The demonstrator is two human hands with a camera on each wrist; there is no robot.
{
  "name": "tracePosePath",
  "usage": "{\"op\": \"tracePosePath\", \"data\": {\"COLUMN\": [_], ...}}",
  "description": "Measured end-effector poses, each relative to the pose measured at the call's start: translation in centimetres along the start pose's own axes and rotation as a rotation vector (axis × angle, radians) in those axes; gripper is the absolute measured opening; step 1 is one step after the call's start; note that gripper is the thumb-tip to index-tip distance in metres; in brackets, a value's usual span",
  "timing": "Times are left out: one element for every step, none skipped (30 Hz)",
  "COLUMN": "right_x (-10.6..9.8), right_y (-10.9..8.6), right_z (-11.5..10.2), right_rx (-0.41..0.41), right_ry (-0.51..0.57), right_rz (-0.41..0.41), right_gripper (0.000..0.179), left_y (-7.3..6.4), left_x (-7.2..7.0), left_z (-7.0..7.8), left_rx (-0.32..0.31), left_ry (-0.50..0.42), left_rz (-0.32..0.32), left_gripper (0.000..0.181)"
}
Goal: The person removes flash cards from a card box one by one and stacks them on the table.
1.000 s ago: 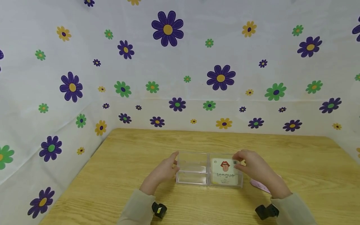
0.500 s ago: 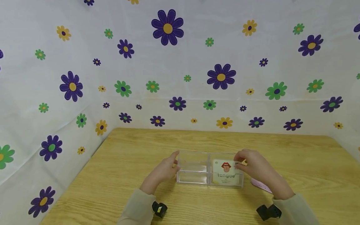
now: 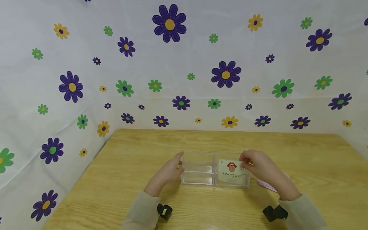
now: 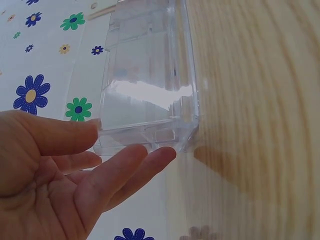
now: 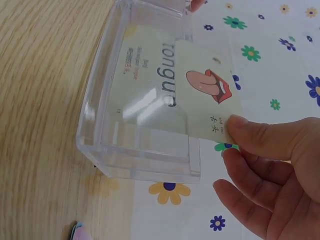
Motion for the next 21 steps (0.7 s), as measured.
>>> {"op": "tracePosePath", "data": {"right_x": [0.01,0.00,0.00,0.00,0.02,0.07,-0.01,-0.05,-0.09,-0.11,-0.13,-0.15,-0.18,-0.22,-0.28,-0.33,-0.40,-0.47,-0.55,-0.63,-0.69], "right_y": [0.03,0.06,0.07,0.06,0.01,-0.06,-0.05,-0.07,-0.08,-0.10,-0.12,-0.12,-0.12,-0.11,-0.11,-0.10,-0.08,-0.07,-0.06,-0.05,-0.04], "right_z": [0.02,0.07,0.11,0.13,0.14,0.14,0.17,0.18,0.15,0.13,0.11,0.10,0.09,0.10,0.13,0.19,0.22,0.27,0.32,0.38,0.39], "right_rx": [-0.003,-0.002,-0.002,-0.001,0.003,0.006,0.011,0.016,0.017,0.018,0.018,0.017,0.016,0.011,0.009,0.006,0.003,0.001,0.001,0.003,0.009], "right_ry": [-0.004,-0.005,-0.006,-0.008,-0.006,-0.004,-0.003,0.000,0.000,0.000,0.001,0.000,-0.001,-0.007,-0.013,-0.019,-0.021,-0.027,-0.030,-0.033,-0.031], "right_rz": [0.003,0.005,0.008,0.008,0.008,0.008,0.006,0.003,0.004,0.007,0.011,0.017,0.023,0.031,0.039,0.046,0.052,0.057,0.060,0.063,0.062], "right_gripper": [0.009,0.009,0.009,0.008,0.008,0.008,0.008,0.007,0.007,0.007,0.006,0.006,0.005,0.005,0.004,0.004,0.004,0.003,0.003,0.003,0.003], "left_y": [0.03,0.05,0.06,0.05,0.00,-0.06,-0.01,0.01,0.02,0.04,0.05,0.08,0.10,0.11,0.12,0.14,0.12,0.11,0.09,0.05,0.05], "left_x": [-0.04,-0.06,-0.08,-0.08,-0.09,-0.07,-0.07,-0.07,-0.07,-0.08,-0.10,-0.14,-0.17,-0.22,-0.25,-0.21,-0.18,-0.14,-0.09,-0.05,-0.03], "left_z": [-0.02,-0.04,-0.04,-0.04,-0.05,-0.07,0.01,0.06,0.10,0.09,0.11,0.12,0.12,0.15,0.20,0.19,0.18,0.17,0.17,0.17,0.16], "left_rx": [0.000,0.002,0.003,0.006,0.006,0.006,0.010,0.011,0.011,0.010,0.011,0.011,0.010,0.010,0.014,0.009,0.006,0.002,0.001,0.004,0.008], "left_ry": [0.002,0.004,0.004,0.006,0.006,0.006,0.008,0.010,0.012,0.018,0.022,0.028,0.034,0.034,0.035,0.032,0.030,0.026,0.020,0.016,0.013], "left_rz": [0.000,-0.001,-0.003,-0.004,-0.007,-0.010,-0.011,-0.013,-0.014,-0.014,-0.013,-0.011,-0.007,-0.004,-0.002,-0.005,-0.006,-0.006,-0.006,-0.007,-0.007], "left_gripper": [0.055,0.055,0.055,0.055,0.055,0.055,0.055,0.055,0.055,0.055,0.055,0.055,0.055,0.054,0.055,0.055,0.055,0.055,0.056,0.056,0.056]}}
Point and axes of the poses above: each hand's wrist, its own y-axis towards the middle knuckle, its own x-axis out of the palm, z = x × y, the point moved 6 cm from there along y, towards the middle knuckle, and after that the axes turned 10 degrees about z, right-handed, at the moved point
